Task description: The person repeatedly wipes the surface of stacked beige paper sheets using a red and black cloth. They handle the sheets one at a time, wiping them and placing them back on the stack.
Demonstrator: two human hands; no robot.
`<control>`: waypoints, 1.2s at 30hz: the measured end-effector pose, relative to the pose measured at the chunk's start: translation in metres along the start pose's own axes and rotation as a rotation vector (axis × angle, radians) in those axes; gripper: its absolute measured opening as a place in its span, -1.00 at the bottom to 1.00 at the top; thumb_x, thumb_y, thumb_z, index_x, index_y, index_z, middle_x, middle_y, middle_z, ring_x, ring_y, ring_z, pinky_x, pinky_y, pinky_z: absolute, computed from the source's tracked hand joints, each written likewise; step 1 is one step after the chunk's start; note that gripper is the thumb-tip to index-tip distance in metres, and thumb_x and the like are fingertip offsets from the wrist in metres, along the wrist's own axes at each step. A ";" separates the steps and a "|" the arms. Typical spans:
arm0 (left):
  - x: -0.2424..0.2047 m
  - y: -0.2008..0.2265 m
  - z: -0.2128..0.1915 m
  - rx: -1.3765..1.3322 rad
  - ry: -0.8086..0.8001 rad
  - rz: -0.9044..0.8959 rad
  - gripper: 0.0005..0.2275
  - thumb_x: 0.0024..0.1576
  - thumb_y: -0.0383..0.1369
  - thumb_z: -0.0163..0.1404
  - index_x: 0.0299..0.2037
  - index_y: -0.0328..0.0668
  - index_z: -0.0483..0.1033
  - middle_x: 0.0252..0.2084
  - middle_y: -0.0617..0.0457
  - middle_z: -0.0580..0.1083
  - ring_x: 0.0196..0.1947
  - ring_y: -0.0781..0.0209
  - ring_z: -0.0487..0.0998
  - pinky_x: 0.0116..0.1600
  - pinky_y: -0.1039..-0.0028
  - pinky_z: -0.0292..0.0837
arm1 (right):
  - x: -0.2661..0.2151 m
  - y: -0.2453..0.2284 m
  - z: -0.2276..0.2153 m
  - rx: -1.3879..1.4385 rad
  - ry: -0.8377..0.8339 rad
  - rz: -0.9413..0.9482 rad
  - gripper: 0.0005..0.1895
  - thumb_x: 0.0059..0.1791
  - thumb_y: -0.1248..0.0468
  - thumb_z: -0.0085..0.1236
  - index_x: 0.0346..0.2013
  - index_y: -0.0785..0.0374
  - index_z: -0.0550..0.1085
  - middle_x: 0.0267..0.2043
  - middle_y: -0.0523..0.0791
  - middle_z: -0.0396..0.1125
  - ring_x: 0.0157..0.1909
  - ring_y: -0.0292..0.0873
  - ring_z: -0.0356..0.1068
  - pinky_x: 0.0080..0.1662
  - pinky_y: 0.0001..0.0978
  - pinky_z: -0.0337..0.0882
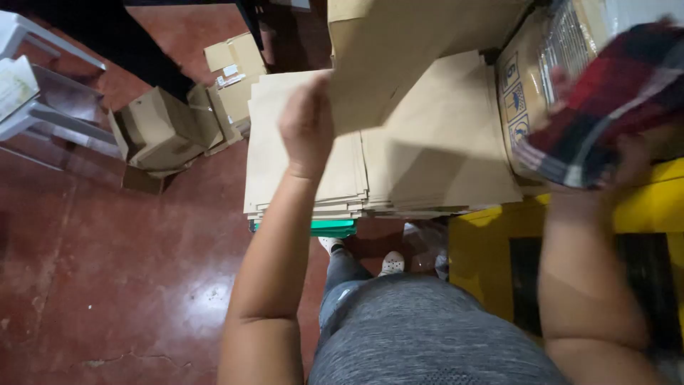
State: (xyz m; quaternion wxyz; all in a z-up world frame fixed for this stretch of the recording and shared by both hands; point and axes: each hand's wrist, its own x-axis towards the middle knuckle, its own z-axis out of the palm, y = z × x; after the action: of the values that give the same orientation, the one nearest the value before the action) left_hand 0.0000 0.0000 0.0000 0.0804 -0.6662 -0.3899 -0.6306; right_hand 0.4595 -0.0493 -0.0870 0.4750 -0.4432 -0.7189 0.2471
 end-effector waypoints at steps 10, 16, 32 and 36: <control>-0.018 -0.053 -0.051 -0.294 0.159 -0.547 -0.84 0.27 -0.53 0.07 0.02 -0.29 0.61 -0.15 -0.08 0.62 -0.13 0.32 0.56 0.06 0.33 0.54 | 0.090 -0.018 0.172 1.036 -0.152 0.551 -0.60 -0.11 0.27 0.17 0.00 0.37 0.54 -0.03 0.12 0.48 -0.06 0.17 0.49 0.04 -0.05 0.49; -0.075 -0.143 -0.081 -0.140 0.199 -0.857 -0.80 0.20 -0.46 0.13 -0.01 -0.34 0.63 -0.14 -0.26 0.61 -0.07 0.08 0.63 0.03 0.20 0.55 | 0.112 -0.099 0.232 1.359 -0.311 0.781 -0.61 -0.07 0.20 0.16 -0.02 0.36 0.52 -0.07 0.12 0.51 -0.09 0.09 0.53 -0.04 -0.13 0.53; -0.170 -0.097 0.060 0.082 -0.727 -0.929 -0.62 0.08 -0.20 0.14 0.14 0.21 0.51 -0.26 0.09 0.62 -0.10 -0.03 0.66 0.05 0.18 0.51 | 0.094 -0.003 0.136 -0.457 -0.008 0.304 -0.71 -0.11 0.11 0.31 -0.16 0.12 0.53 -0.15 0.01 0.42 -0.01 0.02 0.42 0.07 -0.13 0.40; -0.161 -0.021 0.099 0.054 -1.056 -0.831 -0.42 0.07 0.02 0.13 0.22 -0.11 0.36 -0.18 -0.20 0.60 -0.06 -0.21 0.66 0.04 0.03 0.55 | 0.055 -0.010 0.174 -0.885 -0.295 0.031 -0.48 -0.16 0.09 0.24 0.09 0.10 0.52 0.12 0.11 0.35 0.04 0.24 0.44 0.00 0.12 0.49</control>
State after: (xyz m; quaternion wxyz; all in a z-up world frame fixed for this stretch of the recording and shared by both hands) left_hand 0.0803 0.0067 -0.1722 -0.3538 -0.6776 -0.6165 -0.1889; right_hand 0.2901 0.0048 -0.1275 0.1296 -0.5740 -0.8084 -0.0159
